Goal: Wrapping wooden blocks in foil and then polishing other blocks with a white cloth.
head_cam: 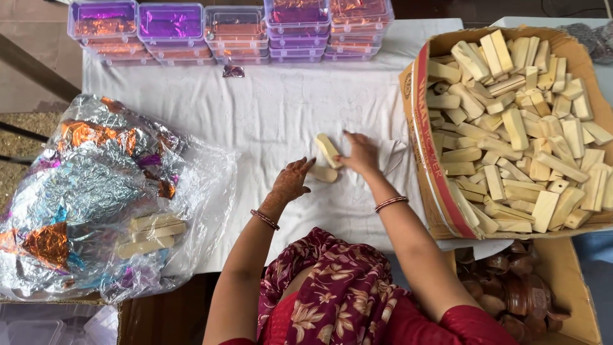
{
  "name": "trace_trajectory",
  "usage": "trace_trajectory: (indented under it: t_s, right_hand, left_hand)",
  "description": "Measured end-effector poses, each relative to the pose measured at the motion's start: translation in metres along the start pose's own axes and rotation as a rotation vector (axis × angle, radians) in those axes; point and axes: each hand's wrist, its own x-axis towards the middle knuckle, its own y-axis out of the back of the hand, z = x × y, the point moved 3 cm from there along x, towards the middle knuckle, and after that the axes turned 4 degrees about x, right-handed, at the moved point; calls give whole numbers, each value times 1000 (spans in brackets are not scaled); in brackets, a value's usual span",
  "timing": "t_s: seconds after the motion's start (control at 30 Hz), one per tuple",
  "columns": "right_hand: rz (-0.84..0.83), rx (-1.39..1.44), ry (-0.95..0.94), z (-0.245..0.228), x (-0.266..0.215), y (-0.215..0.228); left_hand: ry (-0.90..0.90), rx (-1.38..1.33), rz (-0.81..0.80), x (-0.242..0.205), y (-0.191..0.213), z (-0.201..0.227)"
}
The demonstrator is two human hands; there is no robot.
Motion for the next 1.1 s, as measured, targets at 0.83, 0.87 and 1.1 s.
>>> trace_trajectory:
  t_s: [0.83,0.87,1.1]
  right_hand:
    - [408,791,-167,-37,19,6]
    - [408,795,-162,-43,12,-3]
    - [617,147,707,-151,-67,33]
  left_hand:
    - [30,-1666,14,18,-58,-5]
    - [28,-1661,18,13,-38,1]
    - [448,-1790,80,30,-44,-6]
